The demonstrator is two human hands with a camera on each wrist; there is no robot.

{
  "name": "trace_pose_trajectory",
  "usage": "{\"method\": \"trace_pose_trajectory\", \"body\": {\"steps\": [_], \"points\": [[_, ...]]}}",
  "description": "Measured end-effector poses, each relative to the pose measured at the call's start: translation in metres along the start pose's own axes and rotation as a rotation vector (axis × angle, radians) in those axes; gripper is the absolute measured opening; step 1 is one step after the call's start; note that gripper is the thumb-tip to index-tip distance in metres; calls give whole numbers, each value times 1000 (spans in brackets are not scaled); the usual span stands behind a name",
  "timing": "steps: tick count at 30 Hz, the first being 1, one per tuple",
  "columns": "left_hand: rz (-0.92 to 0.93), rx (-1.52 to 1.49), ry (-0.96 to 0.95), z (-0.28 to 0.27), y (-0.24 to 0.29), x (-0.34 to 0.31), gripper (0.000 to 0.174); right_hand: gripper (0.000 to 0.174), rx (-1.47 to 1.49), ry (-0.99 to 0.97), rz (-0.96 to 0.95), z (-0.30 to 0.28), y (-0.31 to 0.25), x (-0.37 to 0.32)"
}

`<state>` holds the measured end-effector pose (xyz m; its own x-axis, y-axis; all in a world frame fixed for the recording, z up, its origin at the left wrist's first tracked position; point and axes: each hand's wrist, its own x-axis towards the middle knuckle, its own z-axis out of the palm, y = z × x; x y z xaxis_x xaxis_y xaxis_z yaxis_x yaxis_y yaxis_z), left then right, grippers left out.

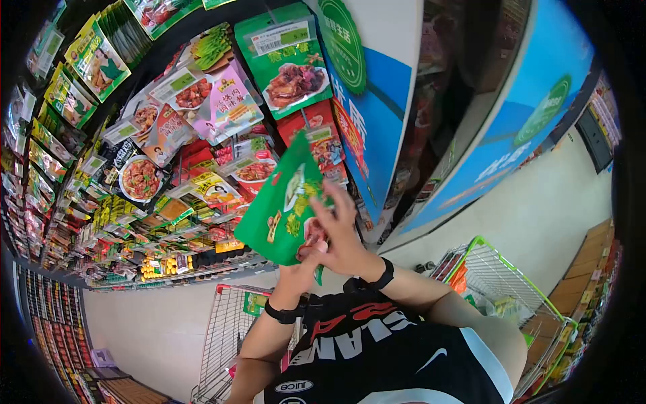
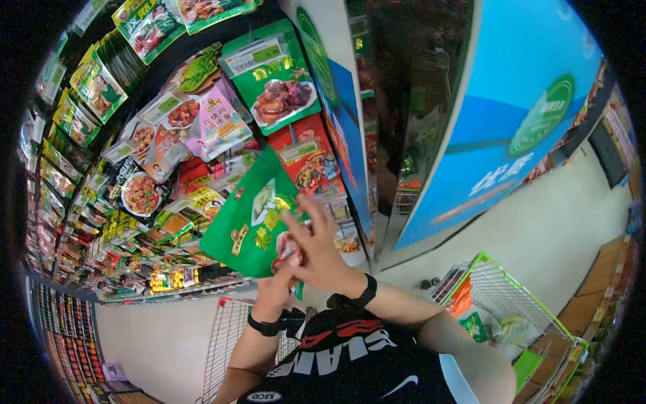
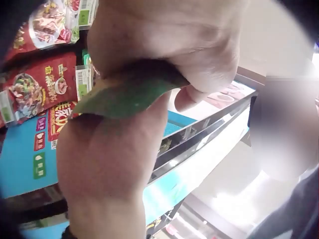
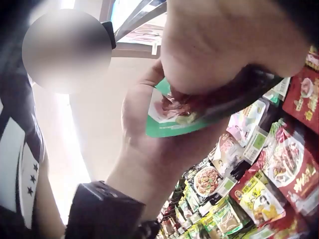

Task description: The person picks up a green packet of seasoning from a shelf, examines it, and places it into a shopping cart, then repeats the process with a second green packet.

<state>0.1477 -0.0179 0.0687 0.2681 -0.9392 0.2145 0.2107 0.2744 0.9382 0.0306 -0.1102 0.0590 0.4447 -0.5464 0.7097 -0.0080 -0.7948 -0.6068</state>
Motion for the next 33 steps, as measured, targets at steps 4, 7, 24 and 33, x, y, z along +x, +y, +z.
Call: {"method": "trace_pose_trajectory", "body": {"steps": [4, 7, 24, 33], "points": [[57, 312, 110, -6, 18, 35, 32, 99, 284, 248, 175, 14, 13, 18], [63, 302, 101, -19, 38, 61, 30, 80, 524, 229, 284, 11, 13, 34], [357, 374, -192, -47, 92, 219, 48, 63, 772, 102, 543, 27, 56, 69], [766, 518, -447, -35, 142, 258, 51, 49, 351, 306, 689, 12, 72, 79]]}}
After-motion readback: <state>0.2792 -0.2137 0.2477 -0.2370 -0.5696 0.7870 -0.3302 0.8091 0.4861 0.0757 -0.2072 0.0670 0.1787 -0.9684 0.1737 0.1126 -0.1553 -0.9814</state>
